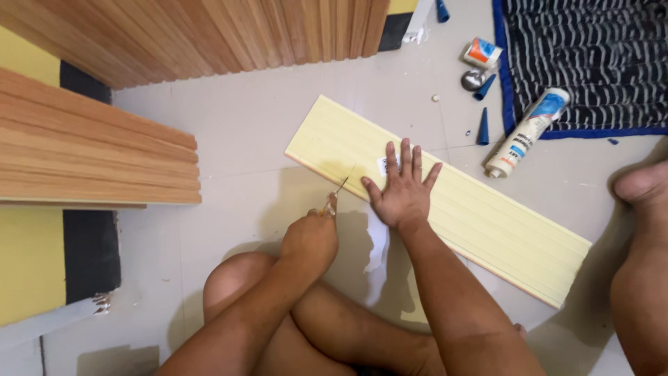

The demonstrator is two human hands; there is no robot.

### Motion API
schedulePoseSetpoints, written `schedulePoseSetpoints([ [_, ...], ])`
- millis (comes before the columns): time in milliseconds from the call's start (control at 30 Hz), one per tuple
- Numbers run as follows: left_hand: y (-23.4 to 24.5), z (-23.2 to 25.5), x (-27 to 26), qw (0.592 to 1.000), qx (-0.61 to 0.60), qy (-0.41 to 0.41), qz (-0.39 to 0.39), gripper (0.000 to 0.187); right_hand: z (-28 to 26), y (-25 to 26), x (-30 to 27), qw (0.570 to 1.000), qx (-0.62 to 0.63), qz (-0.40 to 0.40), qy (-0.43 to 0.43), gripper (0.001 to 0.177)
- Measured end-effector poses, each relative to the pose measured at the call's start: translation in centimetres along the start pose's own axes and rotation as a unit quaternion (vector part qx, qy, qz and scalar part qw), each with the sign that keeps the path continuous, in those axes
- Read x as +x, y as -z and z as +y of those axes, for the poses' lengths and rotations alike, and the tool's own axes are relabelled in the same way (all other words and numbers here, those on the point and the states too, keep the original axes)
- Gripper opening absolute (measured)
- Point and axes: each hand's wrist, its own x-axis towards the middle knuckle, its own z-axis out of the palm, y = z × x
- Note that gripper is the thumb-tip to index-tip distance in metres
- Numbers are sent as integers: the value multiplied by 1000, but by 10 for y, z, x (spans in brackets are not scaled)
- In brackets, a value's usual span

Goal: The person cuts a rectangular opening in a wood-look wall panel using a utility knife, then removes the cutout piece. They apply adhesive to the back of the panel and mount it onto a yellow wall, aligning it with existing panels and a light switch.

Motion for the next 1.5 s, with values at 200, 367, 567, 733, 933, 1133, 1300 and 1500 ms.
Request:
schedulePoseSetpoints([
  [200, 2, 0, -6, 1000, 9, 2, -8, 66, 2, 0, 0, 1000, 6, -11, -3, 91],
  [367, 1, 0, -13, 1000, -9, 10, -16, 65, 3, 0, 1, 1000, 8, -9, -4, 92],
  [567, -7, -7, -18, 999, -3, 10, -37, 64, 0, 0, -3, 1000, 9, -6, -3, 92],
  [733, -13, -35, -18, 997, -59, 27, 33, 31, -2, 1, -4, 1000, 14, -1, -5, 92],
  [933, 0, -104, 4, 943, -141, 229, 196, 33, -9, 4, -5, 998, 50, 28, -7, 99],
  [1133, 13, -100, 19, 936, -153, 311, 67, 48, -21, 40, 26, 993, 108, 53, -14, 137],
  [1300, 24, -93, 8, 899, -238, 363, 58, 69, -27, 54, 45, 997, 65, -25, -39, 131],
  [1500, 20, -95, 7, 924, -136, 334, 130, 59, -31, 73, 61, 995, 89, -46, 16, 112],
])
